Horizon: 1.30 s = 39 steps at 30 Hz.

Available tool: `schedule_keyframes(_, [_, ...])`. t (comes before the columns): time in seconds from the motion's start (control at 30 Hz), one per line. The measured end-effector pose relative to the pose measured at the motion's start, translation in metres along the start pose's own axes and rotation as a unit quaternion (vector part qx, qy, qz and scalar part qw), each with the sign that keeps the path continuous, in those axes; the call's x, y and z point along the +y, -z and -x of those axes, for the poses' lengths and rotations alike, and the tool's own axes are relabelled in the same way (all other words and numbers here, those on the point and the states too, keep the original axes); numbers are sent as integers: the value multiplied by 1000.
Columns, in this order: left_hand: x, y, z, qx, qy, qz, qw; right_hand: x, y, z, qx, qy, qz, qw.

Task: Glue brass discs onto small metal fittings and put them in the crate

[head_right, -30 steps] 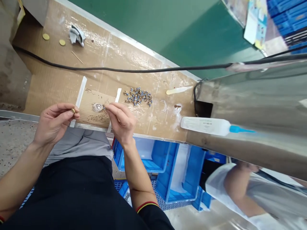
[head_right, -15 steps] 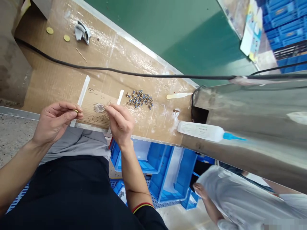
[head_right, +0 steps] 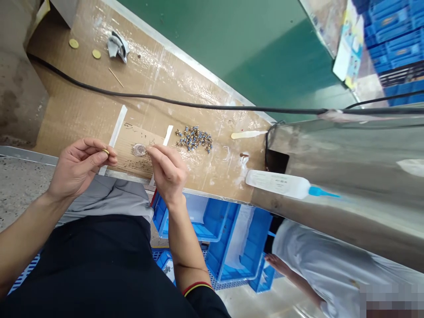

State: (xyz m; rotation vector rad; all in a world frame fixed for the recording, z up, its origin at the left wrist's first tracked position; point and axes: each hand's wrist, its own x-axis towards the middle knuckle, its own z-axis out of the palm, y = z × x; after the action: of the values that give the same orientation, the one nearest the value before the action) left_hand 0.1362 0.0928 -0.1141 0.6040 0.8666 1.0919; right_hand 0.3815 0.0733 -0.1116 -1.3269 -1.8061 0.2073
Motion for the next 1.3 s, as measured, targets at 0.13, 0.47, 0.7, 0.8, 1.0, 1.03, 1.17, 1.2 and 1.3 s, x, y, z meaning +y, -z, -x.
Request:
schedule_keyframes(0.13, [-1,0,0,2,0,1,1000,-1,2,0,-10,-21,12,1000])
schedule_keyframes(0.47, [0,-1,0,8,3,-8,1000,-3,3,-1,-24,-50,-2,998])
schedule_keyframes(0.7, [-1,1,0,21,8,-14,1000,-2,5,-5,-5,-46,11,999])
schedule_keyframes(0.8, [0,1,0,19,15,-16,1000,-2,2,-6,9,-38,29,999])
schedule_keyframes(1.0, [1,0,0,11,25,-18,999,-1,-3,-8,-1,-19,40,999])
schedule_keyframes(1.03, [1,0,-1,12,26,-17,999,-1,-3,-8,3,-14,38,999])
schedule_keyframes(1.17, [1,-1,0,10,29,-16,999,0,-2,-8,10,-12,40,999])
schedule_keyframes(1.2, [1,-1,0,9,30,-17,999,1,-2,-8,7,-15,46,999])
schedule_keyframes(1.3, [1,-1,1,7,30,-19,999,1,-2,-8,13,-17,59,998])
